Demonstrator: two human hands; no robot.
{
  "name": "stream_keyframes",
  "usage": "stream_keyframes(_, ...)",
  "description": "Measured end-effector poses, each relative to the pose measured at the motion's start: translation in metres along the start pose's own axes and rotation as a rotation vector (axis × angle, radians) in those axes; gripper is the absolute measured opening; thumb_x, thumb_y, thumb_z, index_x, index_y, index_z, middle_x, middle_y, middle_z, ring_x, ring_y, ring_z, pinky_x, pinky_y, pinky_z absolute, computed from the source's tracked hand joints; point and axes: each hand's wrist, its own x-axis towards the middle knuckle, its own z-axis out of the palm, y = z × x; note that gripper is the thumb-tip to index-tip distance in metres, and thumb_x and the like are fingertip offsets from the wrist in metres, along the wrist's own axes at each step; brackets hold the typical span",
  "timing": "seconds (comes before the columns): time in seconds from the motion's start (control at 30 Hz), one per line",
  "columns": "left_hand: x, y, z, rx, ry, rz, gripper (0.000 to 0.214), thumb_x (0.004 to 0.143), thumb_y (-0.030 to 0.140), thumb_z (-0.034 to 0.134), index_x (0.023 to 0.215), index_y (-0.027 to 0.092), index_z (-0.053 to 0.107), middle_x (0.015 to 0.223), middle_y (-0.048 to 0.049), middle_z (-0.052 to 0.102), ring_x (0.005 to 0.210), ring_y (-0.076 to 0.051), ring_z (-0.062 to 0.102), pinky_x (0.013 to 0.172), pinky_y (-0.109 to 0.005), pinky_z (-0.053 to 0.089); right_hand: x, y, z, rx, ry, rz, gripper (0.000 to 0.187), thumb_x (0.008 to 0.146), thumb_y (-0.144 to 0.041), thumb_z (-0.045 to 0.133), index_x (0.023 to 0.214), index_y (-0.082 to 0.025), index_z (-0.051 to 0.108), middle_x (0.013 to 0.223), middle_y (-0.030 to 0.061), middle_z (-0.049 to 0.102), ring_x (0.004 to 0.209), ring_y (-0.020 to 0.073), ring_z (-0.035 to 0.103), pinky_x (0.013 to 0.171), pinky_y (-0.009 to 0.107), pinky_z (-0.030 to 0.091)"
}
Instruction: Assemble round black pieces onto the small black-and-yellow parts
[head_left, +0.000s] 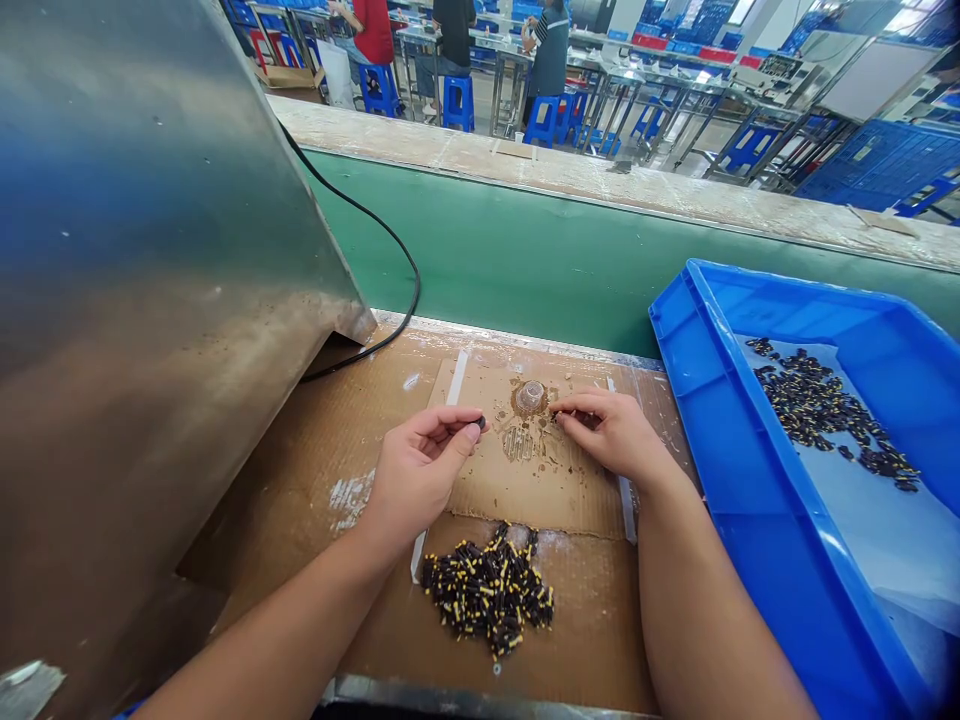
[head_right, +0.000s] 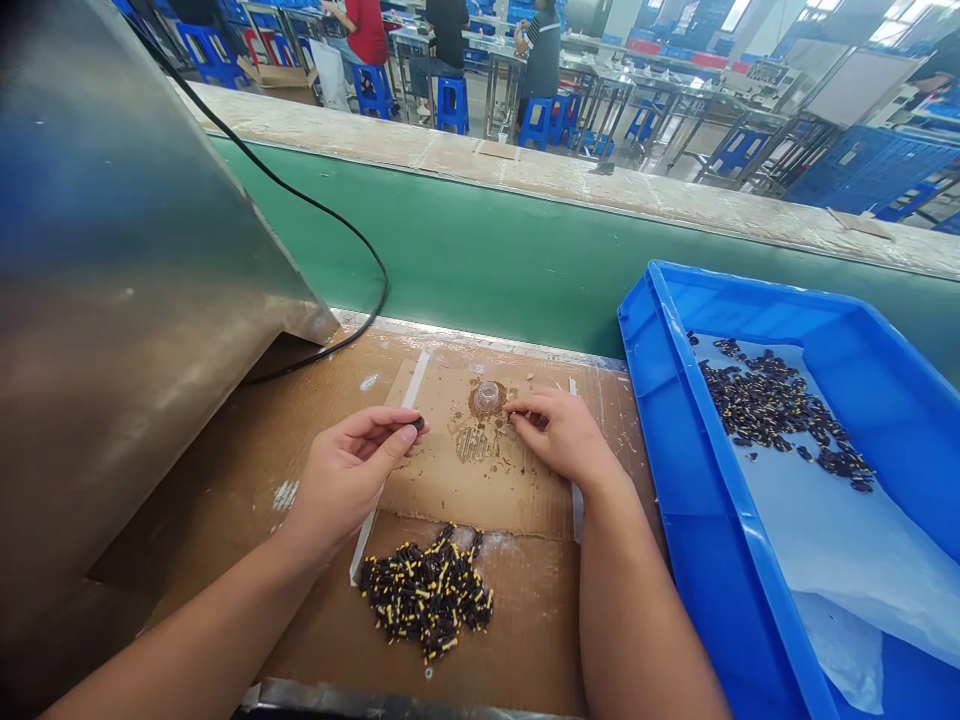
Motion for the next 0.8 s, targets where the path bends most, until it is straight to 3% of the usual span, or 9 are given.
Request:
stream_keyframes(0.1, -0.001, 0.002, 0.001, 0.007, 0.003, -0.017, 0.015, 0.083, 0.027, 0.077, 0.096, 0.020, 0.077, 0.093, -0.0060, 0.077, 0.085, -0.014, 0.071, 0.079, -0.022, 0.058, -0.001, -0.001, 0.000, -0.016, 0.042, 0.007, 0.021, 0.088, -0.023, 0.062, 0.098, -0.027, 0.080, 0.096, 0.0020, 0.078, 0.078, 0.0168, 0.067, 0.069, 0.032, 0.050)
stream_keyframes(0.23, -0.001, 0.004, 0.001, 0.000, 0.000, -0.023, 0.015, 0.083, 0.026, 0.077, 0.097, 0.020, 0.077, 0.094, -0.0055, 0.077, 0.086, -0.013, 0.071, 0.081, -0.020, 0.058, -0.001, -0.001, 0.002, 0.061, 0.205, 0.090, 0.017, 0.086, -0.025, 0.066, 0.097, -0.024, 0.079, 0.087, 0.0025, 0.076, 0.068, 0.0149, 0.062, 0.063, 0.031, 0.047)
stream_keyframes(0.33, -0.001, 0.004, 0.001, -0.008, -0.011, -0.017, 0.014, 0.083, 0.025, 0.077, 0.097, 0.021, 0.077, 0.093, -0.0051, 0.077, 0.085, -0.012, 0.071, 0.078, -0.018, 0.057, 0.001, 0.000, 0.009, 0.317, 0.287, 0.195, 0.015, 0.086, -0.030, 0.069, 0.097, -0.023, 0.077, 0.087, 0.0028, 0.074, 0.069, 0.0148, 0.061, 0.062, 0.029, 0.046)
stream_keyframes(0.47, -0.001, 0.002, 0.000, -0.007, -0.030, -0.008, 0.014, 0.084, 0.026, 0.077, 0.097, 0.021, 0.078, 0.092, -0.0052, 0.077, 0.084, -0.011, 0.070, 0.077, -0.016, 0.056, 0.007, 0.000, 0.024, 0.739, 0.369, 0.233, 0.013, 0.085, -0.031, 0.073, 0.096, -0.023, 0.074, 0.081, 0.0000, 0.069, 0.067, 0.0122, 0.057, 0.060, 0.026, 0.043)
stream_keyframes(0.6, -0.001, 0.000, 0.001, -0.008, -0.036, 0.003, 0.014, 0.084, 0.027, 0.077, 0.097, 0.022, 0.078, 0.092, -0.0055, 0.077, 0.083, -0.010, 0.070, 0.077, -0.015, 0.056, 0.012, -0.006, 0.035, 0.955, 0.342, 0.275, 0.020, 0.081, -0.032, 0.079, 0.098, -0.023, 0.076, 0.080, -0.0002, 0.068, 0.065, 0.0104, 0.054, 0.059, 0.024, 0.043)
stream_keyframes(0.8, 0.000, -0.004, 0.001, -0.017, -0.044, 0.005, 0.016, 0.084, 0.029, 0.078, 0.098, 0.022, 0.078, 0.092, -0.0056, 0.077, 0.082, -0.010, 0.069, 0.075, -0.015, 0.055, 0.013, -0.012, 0.036, 1.063, 0.289, 0.290, 0.024, 0.076, -0.032, 0.084, 0.097, -0.023, 0.078, 0.078, -0.0007, 0.067, 0.066, 0.0098, 0.054, 0.061, 0.024, 0.043)
